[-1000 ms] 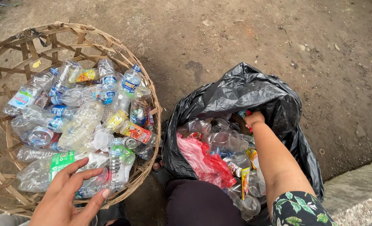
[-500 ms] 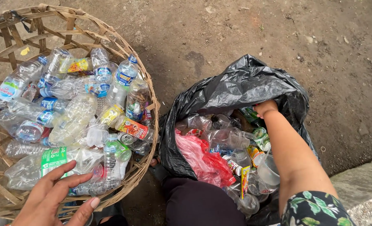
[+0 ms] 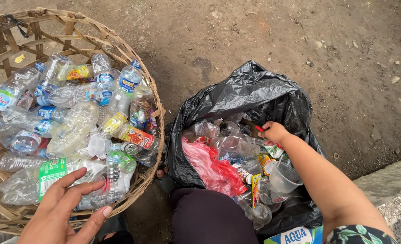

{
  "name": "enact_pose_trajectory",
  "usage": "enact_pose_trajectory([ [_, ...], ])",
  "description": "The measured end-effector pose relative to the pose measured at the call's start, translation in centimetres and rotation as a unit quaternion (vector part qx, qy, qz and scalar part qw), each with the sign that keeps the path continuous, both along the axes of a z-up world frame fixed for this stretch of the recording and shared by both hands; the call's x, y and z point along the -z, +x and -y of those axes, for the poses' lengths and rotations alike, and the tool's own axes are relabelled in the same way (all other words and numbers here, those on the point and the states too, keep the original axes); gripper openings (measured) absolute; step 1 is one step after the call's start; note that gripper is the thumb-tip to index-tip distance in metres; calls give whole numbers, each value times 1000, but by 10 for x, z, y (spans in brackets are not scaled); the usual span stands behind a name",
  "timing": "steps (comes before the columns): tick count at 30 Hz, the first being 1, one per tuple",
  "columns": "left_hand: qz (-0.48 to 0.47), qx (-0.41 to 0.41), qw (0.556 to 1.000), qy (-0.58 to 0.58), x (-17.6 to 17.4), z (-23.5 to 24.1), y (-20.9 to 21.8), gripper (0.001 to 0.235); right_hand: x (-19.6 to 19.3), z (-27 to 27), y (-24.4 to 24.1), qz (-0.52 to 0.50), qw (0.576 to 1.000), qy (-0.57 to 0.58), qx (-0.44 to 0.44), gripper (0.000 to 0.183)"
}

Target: The person sits on the ground and sorts plastic bottles and cups from a black trash bag. Using a red utility knife, they cut the labels off the bottles and place the cleaned items into a woven basket or onto a stack of other bottles.

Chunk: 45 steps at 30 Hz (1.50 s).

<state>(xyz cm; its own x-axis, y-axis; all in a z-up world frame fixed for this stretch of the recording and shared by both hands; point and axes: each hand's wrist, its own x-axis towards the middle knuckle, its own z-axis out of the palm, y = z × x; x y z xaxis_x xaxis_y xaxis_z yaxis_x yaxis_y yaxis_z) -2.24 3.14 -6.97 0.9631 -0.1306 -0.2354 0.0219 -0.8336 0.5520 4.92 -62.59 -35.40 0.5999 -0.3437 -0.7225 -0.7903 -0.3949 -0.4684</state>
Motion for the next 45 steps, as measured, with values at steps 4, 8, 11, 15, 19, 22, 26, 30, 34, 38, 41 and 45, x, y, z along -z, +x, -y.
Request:
enact_pose_trajectory([
  [4,9,-10,1000,-8,-3,-1,0,61,7,20,36,45,991,-117,41,35],
  [8,-24,-23,999,-2,-11,0,2,59,34,43,44,160,920,-357,32,46],
  [11,-5,-20,1000,-16,-5,-3,2,60,40,29,40,175,917,-355,49,43],
  [15,40,28,999,-21,12,-15,-3,59,53,0,32,99,952,-287,43,40],
  [19,76,44,995,-44,21,-17,-6,59,60,-21,34,88,952,-292,-29,57],
  [22,102,-3,993,-54,19,-3,-11,51,52,-41,40,111,926,-342,-116,46],
  [26,105,8,992,-63,29,-9,-9,45,61,-47,56,52,923,-353,-146,52],
  [30,81,-3,995,-55,26,-8,-8,53,81,-46,56,15,930,-340,-138,54],
  [34,96,32,993,-63,29,-8,-6,58,80,-47,43,76,923,-369,-71,44],
  [38,103,30,992,-60,47,-13,-11,56,72,-42,50,78,910,-402,-67,39],
  [41,109,31,992,-64,52,-16,-13,50,72,-40,62,41,918,-377,-119,49],
  [45,92,11,994,-52,77,-35,-9,54,79,-37,75,-13,919,-364,-153,42],
])
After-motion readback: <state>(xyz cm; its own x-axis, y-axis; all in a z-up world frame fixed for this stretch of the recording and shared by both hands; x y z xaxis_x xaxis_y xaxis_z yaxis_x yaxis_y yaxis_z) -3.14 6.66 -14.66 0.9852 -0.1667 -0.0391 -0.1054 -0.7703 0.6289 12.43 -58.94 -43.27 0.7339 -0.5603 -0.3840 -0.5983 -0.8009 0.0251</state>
